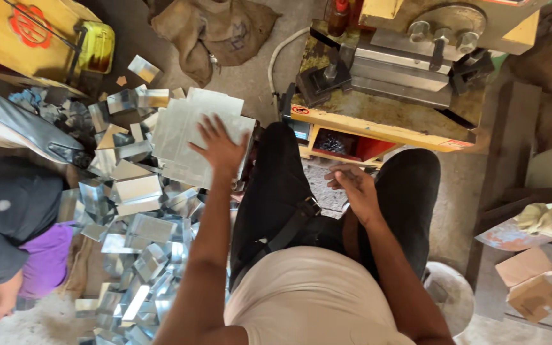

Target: The person operates a yellow Foreman press machine in a workshop, repeatedly placing flat metal sheets into the machine's die and pressing a lever to cut or shape them. The person then removes the processed metal pieces and stacks them on a pile to the left.

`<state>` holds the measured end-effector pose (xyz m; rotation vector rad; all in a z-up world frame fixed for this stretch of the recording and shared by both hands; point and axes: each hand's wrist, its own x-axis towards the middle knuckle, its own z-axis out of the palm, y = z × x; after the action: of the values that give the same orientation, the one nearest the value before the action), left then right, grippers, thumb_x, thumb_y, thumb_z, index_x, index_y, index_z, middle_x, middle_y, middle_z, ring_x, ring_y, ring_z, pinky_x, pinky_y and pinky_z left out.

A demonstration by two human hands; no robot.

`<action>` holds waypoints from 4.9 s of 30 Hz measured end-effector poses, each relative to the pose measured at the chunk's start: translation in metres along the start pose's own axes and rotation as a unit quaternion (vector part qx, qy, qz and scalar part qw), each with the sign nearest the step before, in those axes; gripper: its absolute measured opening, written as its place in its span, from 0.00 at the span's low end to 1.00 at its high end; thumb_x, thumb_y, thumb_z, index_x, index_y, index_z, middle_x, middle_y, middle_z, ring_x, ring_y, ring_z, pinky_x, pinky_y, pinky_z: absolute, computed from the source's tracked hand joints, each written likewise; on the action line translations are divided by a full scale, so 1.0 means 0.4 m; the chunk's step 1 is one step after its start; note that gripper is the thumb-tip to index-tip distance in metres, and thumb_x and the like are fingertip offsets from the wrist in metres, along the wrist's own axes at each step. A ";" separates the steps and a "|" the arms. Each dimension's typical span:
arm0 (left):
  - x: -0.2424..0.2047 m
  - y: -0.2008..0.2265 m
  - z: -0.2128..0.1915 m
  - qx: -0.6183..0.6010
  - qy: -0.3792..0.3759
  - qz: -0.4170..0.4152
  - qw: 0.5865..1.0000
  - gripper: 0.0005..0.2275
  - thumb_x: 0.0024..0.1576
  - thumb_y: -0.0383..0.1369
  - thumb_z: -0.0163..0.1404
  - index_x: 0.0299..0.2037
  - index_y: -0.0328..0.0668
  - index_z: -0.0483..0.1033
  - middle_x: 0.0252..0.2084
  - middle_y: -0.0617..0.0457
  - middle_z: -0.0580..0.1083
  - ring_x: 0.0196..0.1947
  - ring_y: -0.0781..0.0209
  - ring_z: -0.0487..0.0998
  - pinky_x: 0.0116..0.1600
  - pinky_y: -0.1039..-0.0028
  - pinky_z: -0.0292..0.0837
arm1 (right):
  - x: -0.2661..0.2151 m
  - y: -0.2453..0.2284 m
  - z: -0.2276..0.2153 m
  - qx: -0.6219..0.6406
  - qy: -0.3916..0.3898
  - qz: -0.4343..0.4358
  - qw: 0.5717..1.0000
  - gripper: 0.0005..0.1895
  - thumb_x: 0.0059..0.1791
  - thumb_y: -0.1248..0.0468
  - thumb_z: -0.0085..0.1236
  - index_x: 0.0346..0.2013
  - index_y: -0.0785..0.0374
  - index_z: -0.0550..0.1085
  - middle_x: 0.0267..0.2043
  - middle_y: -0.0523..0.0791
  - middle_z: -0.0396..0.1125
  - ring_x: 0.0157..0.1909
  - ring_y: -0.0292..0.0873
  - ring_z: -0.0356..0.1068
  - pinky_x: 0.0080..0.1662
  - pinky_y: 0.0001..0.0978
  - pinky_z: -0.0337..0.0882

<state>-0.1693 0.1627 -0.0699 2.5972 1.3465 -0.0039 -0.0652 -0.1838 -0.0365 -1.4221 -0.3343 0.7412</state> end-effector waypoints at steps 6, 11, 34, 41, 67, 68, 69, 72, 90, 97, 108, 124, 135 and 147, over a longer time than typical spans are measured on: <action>-0.101 0.014 0.039 -0.005 0.021 0.081 0.996 0.41 0.54 0.51 0.55 0.73 0.37 0.53 0.77 0.39 0.50 0.76 0.35 0.47 0.69 0.28 0.39 | 0.005 0.016 -0.009 0.007 0.008 0.010 1.000 0.13 0.56 0.62 0.53 0.49 0.70 0.74 0.43 0.50 0.76 0.42 0.42 0.76 0.47 0.32 0.76; -0.112 -0.028 0.025 -0.017 0.072 0.150 0.986 0.27 0.55 0.32 0.54 0.66 0.38 0.66 0.69 0.39 0.67 0.68 0.35 0.65 0.68 0.43 0.58 | -0.014 0.029 -0.021 -0.005 0.011 0.032 0.999 0.14 0.55 0.61 0.54 0.49 0.69 0.75 0.42 0.50 0.76 0.42 0.41 0.76 0.47 0.32 0.76; -0.246 0.284 -0.192 -0.737 -0.241 0.030 0.631 0.28 0.46 0.20 0.59 0.61 0.24 0.70 0.50 0.39 0.80 0.47 0.52 0.81 0.52 0.68 0.75 | -0.049 0.001 -0.187 0.143 0.106 0.122 0.977 0.22 0.54 0.57 0.51 0.59 0.65 0.70 0.52 0.50 0.72 0.49 0.43 0.74 0.51 0.38 0.75; -0.229 0.350 -0.215 -0.712 -0.289 0.083 0.635 0.25 0.49 0.18 0.57 0.60 0.23 0.72 0.54 0.41 0.79 0.51 0.55 0.80 0.57 0.69 0.73 | -0.082 -0.071 -0.230 0.233 -0.127 0.186 0.946 0.41 0.50 0.36 0.43 0.66 0.63 0.61 0.56 0.53 0.71 0.50 0.51 0.76 0.48 0.47 0.78; -0.220 0.441 -0.065 -0.573 -0.362 0.090 0.730 0.24 0.60 0.29 0.52 0.68 0.44 0.64 0.26 0.58 0.69 0.20 0.72 0.62 0.23 0.78 0.57 | -0.003 -0.187 -0.256 0.140 0.267 -0.005 0.954 0.28 0.49 0.62 0.59 0.62 0.66 0.69 0.42 0.47 0.73 0.34 0.38 0.70 0.33 0.30 0.70; -0.222 0.443 -0.057 -0.571 -0.359 0.098 0.732 0.27 0.59 0.28 0.52 0.70 0.46 0.59 0.27 0.58 0.71 0.19 0.72 0.62 0.22 0.77 0.58 | -0.011 -0.192 -0.247 0.164 0.276 0.004 0.947 0.28 0.48 0.63 0.58 0.63 0.64 0.67 0.43 0.46 0.74 0.36 0.38 0.71 0.35 0.31 0.71; -0.222 0.442 -0.043 -0.570 -0.355 0.106 0.734 0.31 0.57 0.27 0.52 0.72 0.47 0.55 0.28 0.58 0.73 0.18 0.71 0.62 0.22 0.77 0.59 | -0.015 -0.197 -0.235 0.188 0.285 0.012 0.940 0.29 0.47 0.64 0.56 0.64 0.62 0.66 0.44 0.45 0.74 0.37 0.38 0.72 0.37 0.31 0.71; -0.213 0.465 0.018 -0.663 -0.377 0.091 0.640 0.36 0.53 0.22 0.52 0.73 0.46 0.52 0.37 0.51 0.83 0.15 0.67 0.66 0.20 0.74 0.59 | -0.019 -0.216 -0.225 0.231 0.268 -0.014 0.935 0.30 0.49 0.66 0.57 0.67 0.58 0.64 0.42 0.47 0.72 0.34 0.38 0.67 0.38 0.32 0.68; -0.171 0.475 -0.113 -0.673 -0.365 0.146 0.627 0.23 0.66 0.32 0.42 0.73 0.43 0.61 0.24 0.61 0.61 0.23 0.71 0.60 0.29 0.80 0.56 | 0.051 -0.177 -0.231 0.226 0.269 -0.097 0.931 0.26 0.55 0.64 0.49 0.68 0.69 0.65 0.47 0.46 0.72 0.43 0.39 0.70 0.43 0.32 0.69; -0.158 0.470 -0.058 -0.712 -0.379 0.064 0.587 0.23 0.68 0.47 0.40 0.61 0.35 0.70 0.26 0.59 0.68 0.22 0.70 0.64 0.28 0.78 0.57 | 0.044 -0.201 -0.233 0.226 0.257 -0.097 0.935 0.33 0.58 0.49 0.39 0.69 0.72 0.62 0.52 0.49 0.73 0.47 0.42 0.70 0.47 0.37 0.66; -0.149 0.442 -0.062 -0.689 -0.362 0.132 0.614 0.35 0.64 0.60 0.26 0.72 0.44 0.60 0.27 0.59 0.67 0.22 0.69 0.63 0.28 0.79 0.58 | 0.077 -0.287 -0.265 0.281 0.217 -0.066 0.933 0.38 0.54 0.36 0.37 0.66 0.61 0.64 0.46 0.54 0.73 0.44 0.46 0.70 0.50 0.41 0.69; -0.287 0.582 -0.013 -0.780 -0.422 0.169 0.430 0.28 0.58 0.48 0.45 0.68 0.54 0.55 0.64 0.45 0.70 0.57 0.50 0.75 0.60 0.59 0.73 | -0.175 -0.302 -0.086 0.145 -0.207 -0.052 0.966 0.16 0.54 0.62 0.58 0.52 0.72 0.76 0.47 0.55 0.76 0.49 0.51 0.77 0.53 0.43 0.76; -0.221 0.579 -0.107 -0.724 -0.390 -0.176 0.541 0.10 0.60 0.32 0.47 0.49 0.41 0.70 0.47 0.50 0.76 0.44 0.58 0.79 0.43 0.54 0.76 | -0.030 -0.252 -0.308 -0.148 0.240 0.037 0.959 0.34 0.52 0.64 0.57 0.71 0.64 0.57 0.34 0.52 0.75 0.34 0.43 0.73 0.41 0.31 0.71; -0.188 0.471 -0.063 -0.698 -0.273 0.137 0.648 0.11 0.68 0.34 0.47 0.50 0.31 0.73 0.20 0.57 0.68 0.18 0.73 0.66 0.24 0.80 0.59 | 0.011 -0.177 -0.274 0.146 0.238 -0.074 0.957 0.28 0.54 0.68 0.52 0.69 0.69 0.63 0.40 0.48 0.73 0.34 0.39 0.71 0.40 0.29 0.73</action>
<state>-0.0633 0.0015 -0.0021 1.1946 0.3153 0.1968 0.0249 -0.2637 0.0145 -1.2305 0.0458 0.2924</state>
